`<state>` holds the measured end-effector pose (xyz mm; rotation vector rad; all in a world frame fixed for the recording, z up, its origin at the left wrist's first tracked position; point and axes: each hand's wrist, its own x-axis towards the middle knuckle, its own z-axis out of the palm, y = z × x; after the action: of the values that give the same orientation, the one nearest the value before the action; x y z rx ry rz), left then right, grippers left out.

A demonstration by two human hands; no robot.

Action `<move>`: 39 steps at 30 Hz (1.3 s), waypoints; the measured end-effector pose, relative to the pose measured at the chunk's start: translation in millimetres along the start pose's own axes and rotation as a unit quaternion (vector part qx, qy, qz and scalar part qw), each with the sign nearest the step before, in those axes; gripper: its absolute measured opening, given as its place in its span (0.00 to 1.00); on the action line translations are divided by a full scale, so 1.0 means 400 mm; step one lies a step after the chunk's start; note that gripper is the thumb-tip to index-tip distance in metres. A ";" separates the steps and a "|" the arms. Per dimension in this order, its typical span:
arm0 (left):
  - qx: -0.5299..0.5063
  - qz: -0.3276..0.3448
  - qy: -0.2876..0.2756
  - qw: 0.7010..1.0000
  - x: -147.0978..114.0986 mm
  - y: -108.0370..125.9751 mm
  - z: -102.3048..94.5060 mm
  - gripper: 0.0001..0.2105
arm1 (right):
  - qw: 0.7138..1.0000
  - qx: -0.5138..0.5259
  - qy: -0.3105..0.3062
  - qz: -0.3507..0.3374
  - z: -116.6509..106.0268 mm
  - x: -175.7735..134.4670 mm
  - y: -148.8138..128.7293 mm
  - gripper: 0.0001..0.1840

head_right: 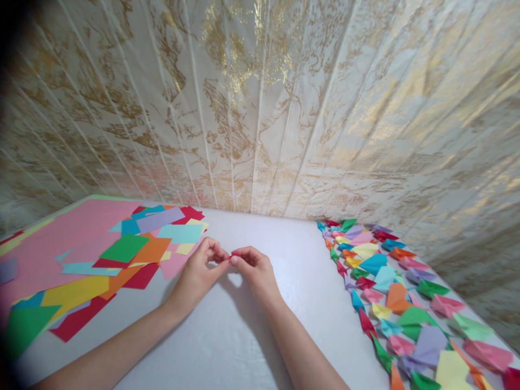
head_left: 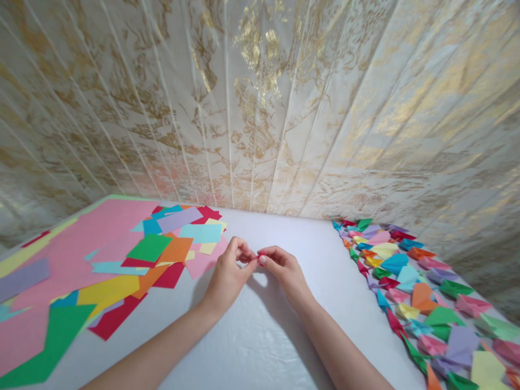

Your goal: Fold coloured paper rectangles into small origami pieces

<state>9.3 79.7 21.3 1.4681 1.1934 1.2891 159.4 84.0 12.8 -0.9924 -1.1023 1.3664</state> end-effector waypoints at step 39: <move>0.065 0.064 -0.133 0.987 -0.069 0.108 -0.019 0.12 | 0.947 -0.278 -0.109 -0.117 -0.014 -0.101 -0.197 0.04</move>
<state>6.7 43.6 58.3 1.7748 1.0344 1.0726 185.9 44.6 87.6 -1.0737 -1.7763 1.0035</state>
